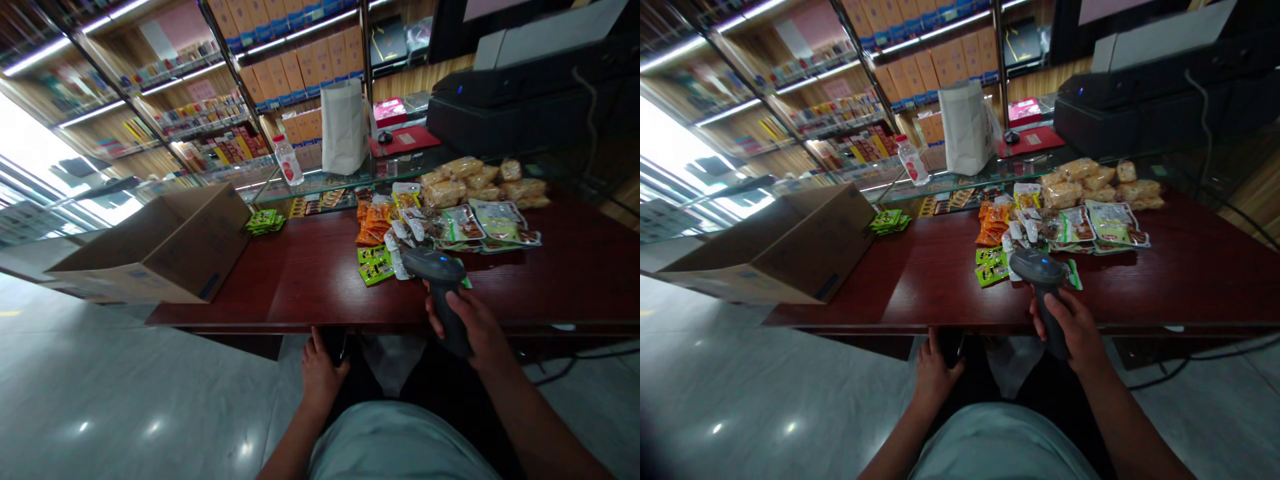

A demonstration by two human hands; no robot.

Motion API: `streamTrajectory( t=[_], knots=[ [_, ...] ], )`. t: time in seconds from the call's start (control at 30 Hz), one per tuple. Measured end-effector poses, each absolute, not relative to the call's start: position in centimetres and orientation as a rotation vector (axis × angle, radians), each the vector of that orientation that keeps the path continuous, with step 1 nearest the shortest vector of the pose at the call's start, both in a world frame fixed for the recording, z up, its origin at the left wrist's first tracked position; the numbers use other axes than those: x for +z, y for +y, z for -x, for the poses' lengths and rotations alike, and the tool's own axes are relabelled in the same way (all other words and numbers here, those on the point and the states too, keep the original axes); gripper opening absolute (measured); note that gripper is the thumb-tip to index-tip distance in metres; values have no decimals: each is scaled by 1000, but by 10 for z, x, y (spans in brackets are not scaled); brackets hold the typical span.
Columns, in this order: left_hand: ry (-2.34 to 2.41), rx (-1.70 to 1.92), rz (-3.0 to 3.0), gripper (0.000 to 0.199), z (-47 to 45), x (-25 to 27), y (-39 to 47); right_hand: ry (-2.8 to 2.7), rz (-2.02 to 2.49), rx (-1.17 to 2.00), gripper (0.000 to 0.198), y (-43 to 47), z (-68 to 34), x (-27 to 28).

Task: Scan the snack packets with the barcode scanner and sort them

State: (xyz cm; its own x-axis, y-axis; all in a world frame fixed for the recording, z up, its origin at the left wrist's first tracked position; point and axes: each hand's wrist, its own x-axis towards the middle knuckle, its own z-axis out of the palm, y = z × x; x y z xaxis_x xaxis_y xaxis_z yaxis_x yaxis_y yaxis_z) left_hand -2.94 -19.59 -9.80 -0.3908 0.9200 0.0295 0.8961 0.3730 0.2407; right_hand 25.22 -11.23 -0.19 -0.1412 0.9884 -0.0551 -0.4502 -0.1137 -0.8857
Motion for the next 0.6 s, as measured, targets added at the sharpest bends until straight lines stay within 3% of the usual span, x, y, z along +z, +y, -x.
streamTrajectory(
  t=[0.47, 0.6],
  knots=[
    [2506, 136, -1512, 93, 25, -82, -193, -879, 918, 1512, 35, -116, -249, 5],
    [2400, 307, -1478, 109, 40, -78, -202, -874, 921, 1517, 35, -116, -249, 5]
  ],
)
